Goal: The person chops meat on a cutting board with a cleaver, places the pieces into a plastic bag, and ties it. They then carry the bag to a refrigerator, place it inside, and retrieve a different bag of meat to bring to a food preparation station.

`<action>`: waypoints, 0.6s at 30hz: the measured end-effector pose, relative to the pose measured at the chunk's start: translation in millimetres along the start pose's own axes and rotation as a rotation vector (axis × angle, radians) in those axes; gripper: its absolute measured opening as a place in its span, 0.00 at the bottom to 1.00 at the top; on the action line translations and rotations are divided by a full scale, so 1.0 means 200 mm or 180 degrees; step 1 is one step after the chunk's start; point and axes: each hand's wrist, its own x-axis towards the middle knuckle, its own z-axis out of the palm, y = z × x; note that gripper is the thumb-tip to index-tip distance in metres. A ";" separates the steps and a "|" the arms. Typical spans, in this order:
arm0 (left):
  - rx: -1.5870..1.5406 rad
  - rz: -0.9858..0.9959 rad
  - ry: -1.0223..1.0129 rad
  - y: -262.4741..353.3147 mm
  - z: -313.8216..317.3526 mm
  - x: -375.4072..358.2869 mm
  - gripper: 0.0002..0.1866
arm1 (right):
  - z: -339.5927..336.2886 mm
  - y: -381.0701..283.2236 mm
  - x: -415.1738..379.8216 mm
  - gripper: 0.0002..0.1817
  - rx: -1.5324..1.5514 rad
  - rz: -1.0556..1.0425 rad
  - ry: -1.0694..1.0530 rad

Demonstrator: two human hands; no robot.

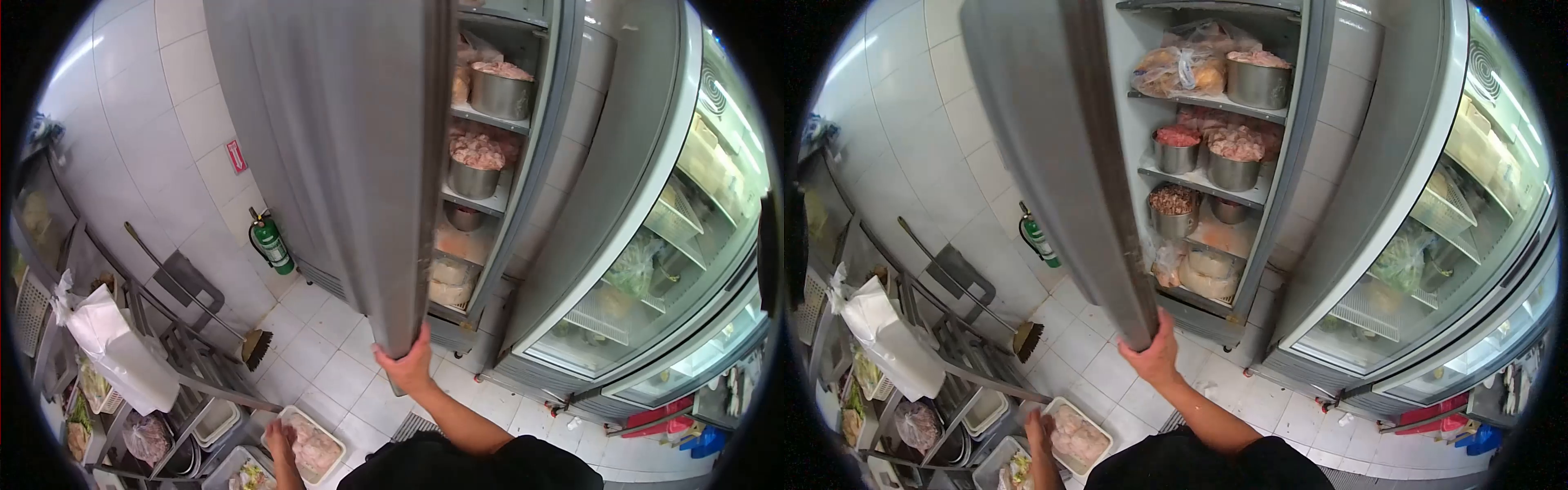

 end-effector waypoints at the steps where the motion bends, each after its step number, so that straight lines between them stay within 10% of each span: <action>1: 0.0302 -0.0089 0.0110 -0.15 -0.16 -0.03 0.12 | -0.09 0.01 0.07 0.54 -0.0192 -0.0090 -0.0050; 8: 0.1130 -0.1808 0.1622 -0.73 -0.65 -0.71 0.11 | -0.64 0.40 0.45 0.52 -0.0058 0.0214 0.0441; 13: 0.3387 -0.0672 0.0877 -1.18 -0.90 -1.01 0.09 | -0.85 0.77 0.98 0.28 -0.1052 -0.1007 0.1505; 14: 0.1974 -0.1556 0.1849 -0.97 -0.62 -1.15 0.11 | -0.83 0.72 1.09 0.26 -0.1028 -0.1051 0.1649; 18: 0.1233 -0.1427 0.2202 -0.82 -0.40 -1.46 0.15 | -0.90 1.07 1.46 0.29 -0.1735 -0.1290 0.2142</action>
